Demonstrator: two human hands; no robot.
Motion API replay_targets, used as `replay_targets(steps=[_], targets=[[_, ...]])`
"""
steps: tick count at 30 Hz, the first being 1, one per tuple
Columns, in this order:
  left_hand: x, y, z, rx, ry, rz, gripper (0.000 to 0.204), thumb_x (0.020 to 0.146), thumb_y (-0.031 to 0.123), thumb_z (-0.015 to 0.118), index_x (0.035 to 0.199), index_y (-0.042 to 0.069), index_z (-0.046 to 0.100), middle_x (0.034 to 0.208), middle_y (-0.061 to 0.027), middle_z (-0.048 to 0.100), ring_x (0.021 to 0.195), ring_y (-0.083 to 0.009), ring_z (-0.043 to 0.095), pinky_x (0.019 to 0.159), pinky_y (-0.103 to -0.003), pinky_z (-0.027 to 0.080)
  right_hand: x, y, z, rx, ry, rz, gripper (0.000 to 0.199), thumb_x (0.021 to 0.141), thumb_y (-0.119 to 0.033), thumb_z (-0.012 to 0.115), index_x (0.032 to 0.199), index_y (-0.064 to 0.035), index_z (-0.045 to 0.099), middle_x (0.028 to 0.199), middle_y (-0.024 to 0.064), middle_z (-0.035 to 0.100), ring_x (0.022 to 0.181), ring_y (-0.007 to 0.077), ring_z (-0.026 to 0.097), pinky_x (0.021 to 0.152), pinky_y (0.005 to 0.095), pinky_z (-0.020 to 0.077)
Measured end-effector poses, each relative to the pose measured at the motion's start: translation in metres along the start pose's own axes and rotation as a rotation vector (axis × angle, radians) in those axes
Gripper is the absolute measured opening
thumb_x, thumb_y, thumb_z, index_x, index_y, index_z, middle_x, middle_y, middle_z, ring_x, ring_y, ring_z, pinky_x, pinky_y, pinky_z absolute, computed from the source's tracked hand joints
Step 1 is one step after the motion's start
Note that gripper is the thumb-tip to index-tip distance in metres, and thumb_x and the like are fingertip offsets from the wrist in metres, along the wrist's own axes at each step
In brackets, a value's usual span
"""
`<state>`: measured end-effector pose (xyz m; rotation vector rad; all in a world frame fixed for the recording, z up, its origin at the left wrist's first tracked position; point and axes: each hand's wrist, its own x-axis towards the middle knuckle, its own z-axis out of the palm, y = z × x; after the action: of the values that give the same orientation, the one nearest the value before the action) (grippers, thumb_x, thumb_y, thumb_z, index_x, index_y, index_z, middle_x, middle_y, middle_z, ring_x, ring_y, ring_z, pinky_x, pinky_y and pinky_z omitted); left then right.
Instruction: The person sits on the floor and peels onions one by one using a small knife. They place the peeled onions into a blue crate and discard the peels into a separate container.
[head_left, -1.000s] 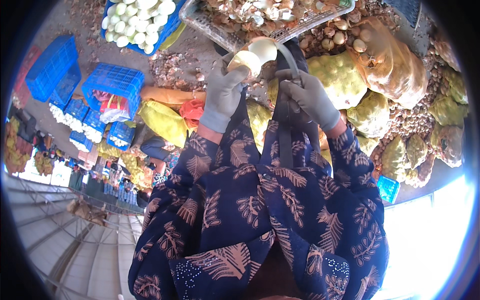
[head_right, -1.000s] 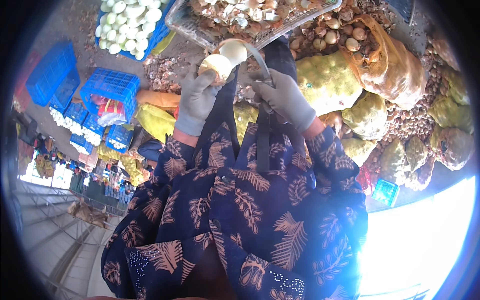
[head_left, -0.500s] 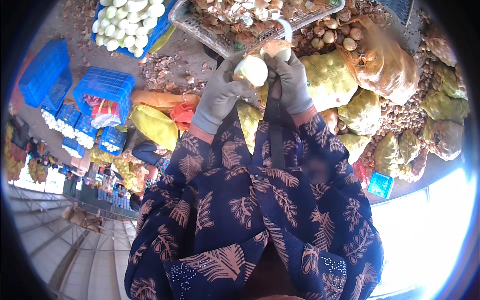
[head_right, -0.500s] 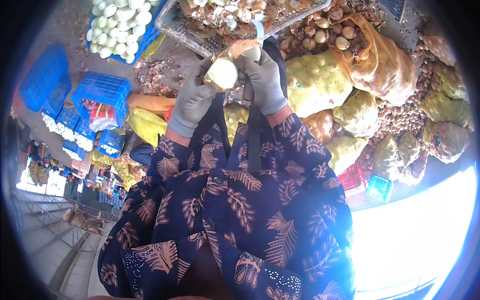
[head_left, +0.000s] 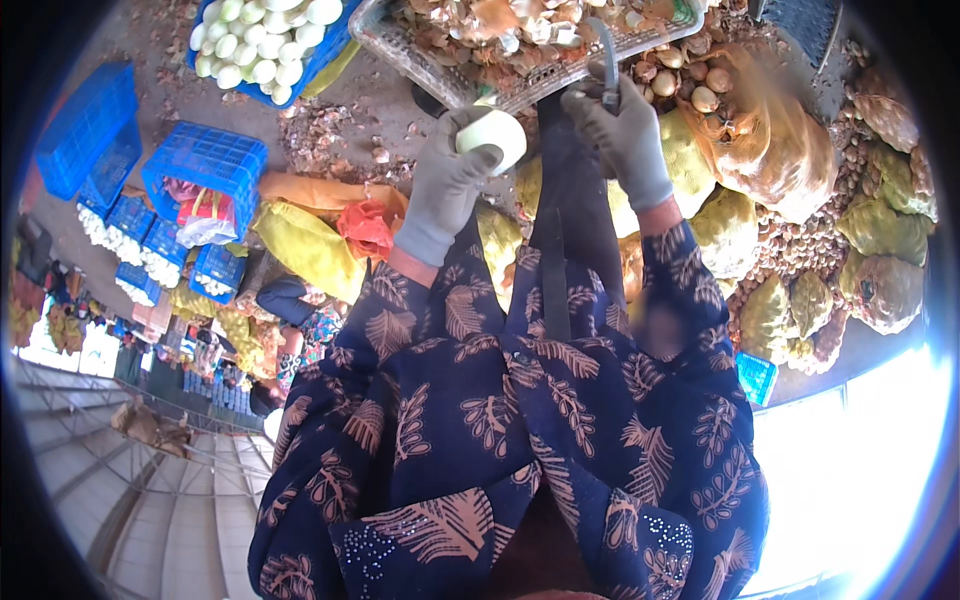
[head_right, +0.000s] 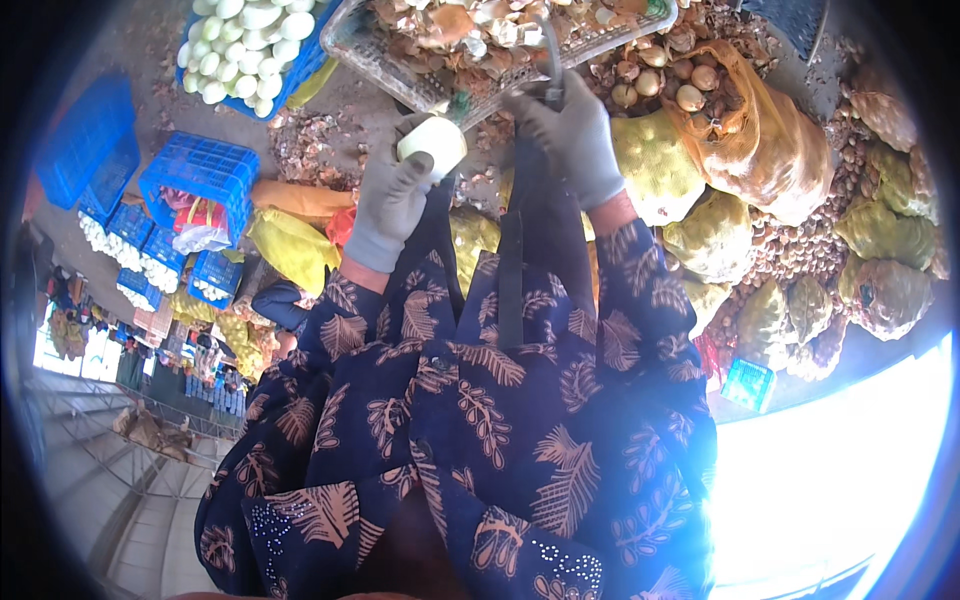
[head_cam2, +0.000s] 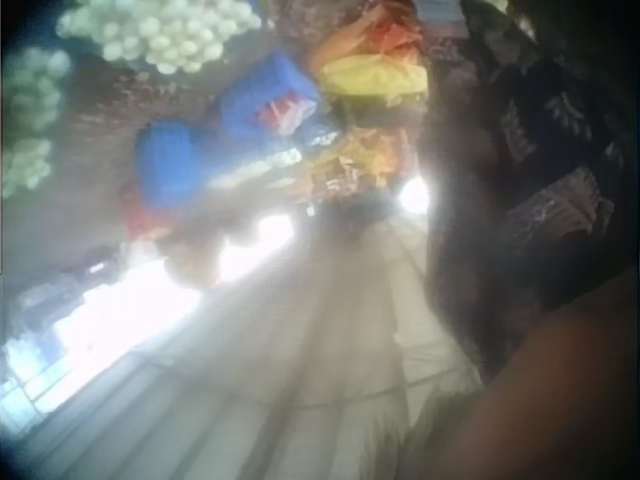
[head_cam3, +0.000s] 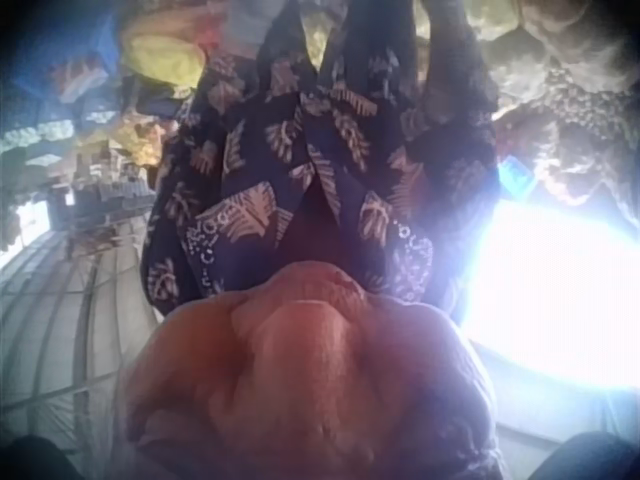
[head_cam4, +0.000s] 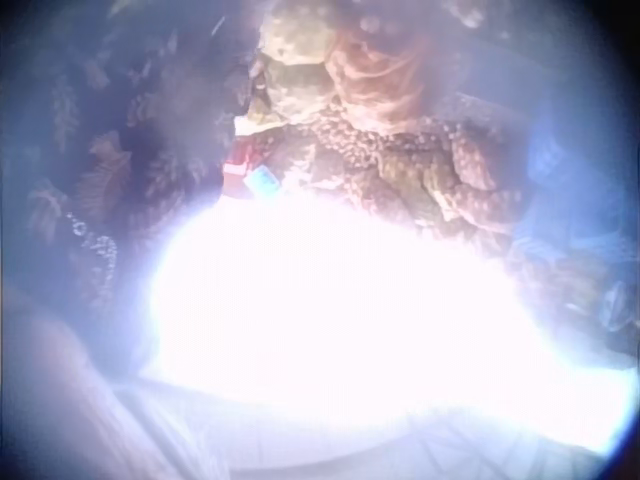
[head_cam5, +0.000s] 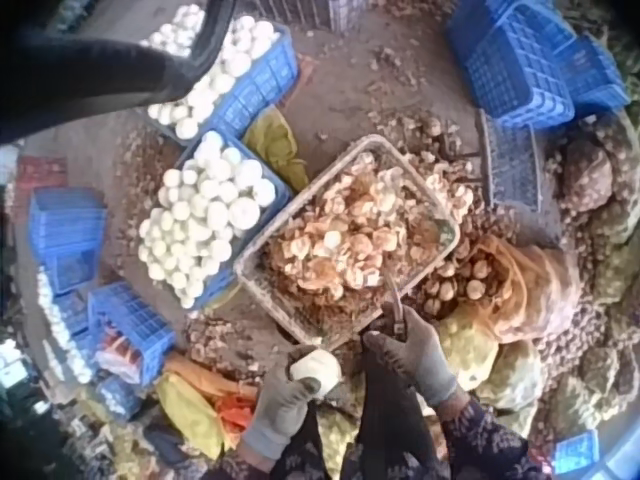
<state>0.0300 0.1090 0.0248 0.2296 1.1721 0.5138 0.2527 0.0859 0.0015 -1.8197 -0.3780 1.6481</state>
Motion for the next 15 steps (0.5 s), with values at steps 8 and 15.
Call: replay_targets(steps=[8,15], targets=[[-0.012,0.013,0.015,0.508,0.071,0.162,0.07,0.073,0.019,0.09,0.126,-0.006,0.052,0.115,-0.0113,0.063,0.101,-0.0171,0.065,0.085,-0.027,0.058,-0.029,-0.005,0.034,0.065,-0.23,0.006,0.049,0.084,-0.017,0.08,0.127,0.0001,0.062,0.099,0.0061,0.072,0.08,0.0078,0.067,0.074,0.0249,0.0551],[-0.008,0.014,0.012,0.602,0.109,0.154,0.061,0.073,0.005,0.084,0.124,-0.007,0.055,0.116,-0.0122,0.063,0.101,-0.0178,0.066,0.085,-0.028,0.058,-0.029,0.014,0.053,-0.067,-0.004,-0.221,0.035,0.09,-0.013,0.07,0.122,0.0011,0.064,0.093,0.0045,0.072,0.078,0.0054,0.065,0.069,0.0223,0.054]])
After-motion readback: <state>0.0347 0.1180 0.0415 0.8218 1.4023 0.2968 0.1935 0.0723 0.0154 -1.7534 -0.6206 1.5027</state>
